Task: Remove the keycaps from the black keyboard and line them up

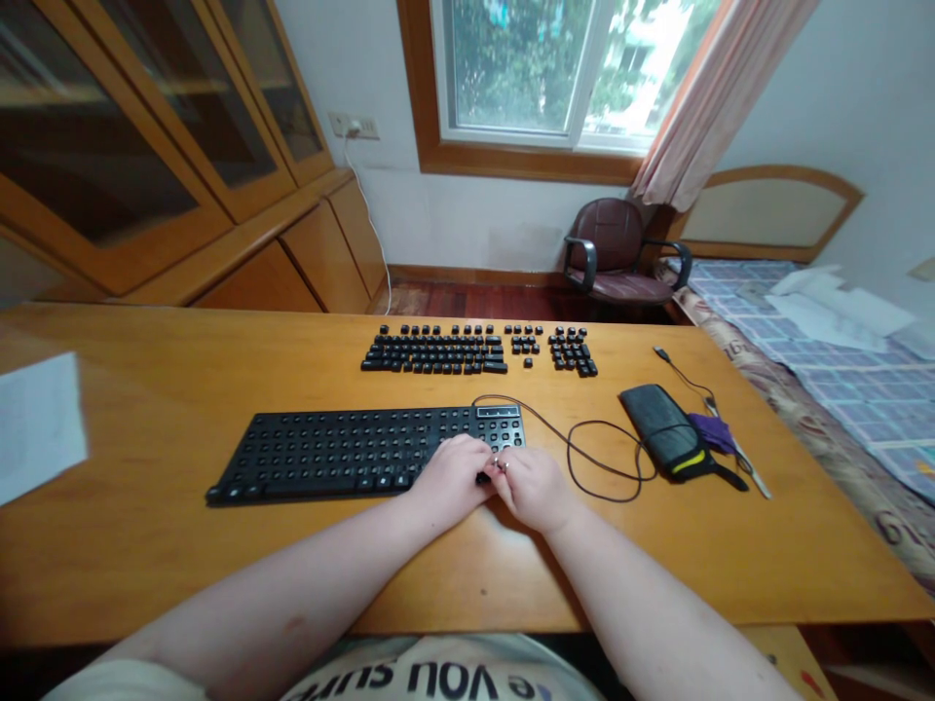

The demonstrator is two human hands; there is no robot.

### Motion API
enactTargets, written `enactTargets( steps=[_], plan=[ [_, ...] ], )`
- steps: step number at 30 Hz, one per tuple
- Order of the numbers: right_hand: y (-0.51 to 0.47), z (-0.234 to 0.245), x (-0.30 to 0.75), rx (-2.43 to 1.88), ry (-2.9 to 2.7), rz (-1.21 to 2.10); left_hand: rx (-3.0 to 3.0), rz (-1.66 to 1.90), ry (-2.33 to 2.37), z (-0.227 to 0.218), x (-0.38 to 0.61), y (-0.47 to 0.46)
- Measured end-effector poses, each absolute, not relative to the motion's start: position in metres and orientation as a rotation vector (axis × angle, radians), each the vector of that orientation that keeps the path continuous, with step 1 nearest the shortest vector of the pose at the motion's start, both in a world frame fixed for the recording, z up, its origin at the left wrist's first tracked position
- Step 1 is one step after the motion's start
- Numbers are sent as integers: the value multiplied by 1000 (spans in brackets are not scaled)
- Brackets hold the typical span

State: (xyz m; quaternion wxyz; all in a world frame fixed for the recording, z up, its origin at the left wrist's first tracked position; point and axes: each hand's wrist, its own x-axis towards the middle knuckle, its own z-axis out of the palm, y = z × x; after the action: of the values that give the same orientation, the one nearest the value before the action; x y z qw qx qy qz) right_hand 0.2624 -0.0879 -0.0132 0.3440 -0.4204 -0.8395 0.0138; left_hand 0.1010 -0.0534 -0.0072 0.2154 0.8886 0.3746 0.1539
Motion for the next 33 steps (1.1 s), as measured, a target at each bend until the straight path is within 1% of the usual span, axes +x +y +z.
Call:
enactTargets(
  steps=[5, 12, 21, 27, 33],
  plan=[
    [-89, -18, 261, -1176, -2138, -83, 2465, 500, 1015, -12, 103, -54],
    [-88, -23, 259, -1154, -2102, -213, 2452, 500, 998, -13, 105, -51],
    [-87, -29, 259, -1183, -2106, -186, 2434, 538, 998, -15, 106, -51],
    [-86, -23, 255, -1190, -2146, -277, 2395, 561, 1017, -18, 107, -50],
    [-84, -18, 254, -1292, -2126, -213, 2415, 548, 993, -16, 108, -49]
  ],
)
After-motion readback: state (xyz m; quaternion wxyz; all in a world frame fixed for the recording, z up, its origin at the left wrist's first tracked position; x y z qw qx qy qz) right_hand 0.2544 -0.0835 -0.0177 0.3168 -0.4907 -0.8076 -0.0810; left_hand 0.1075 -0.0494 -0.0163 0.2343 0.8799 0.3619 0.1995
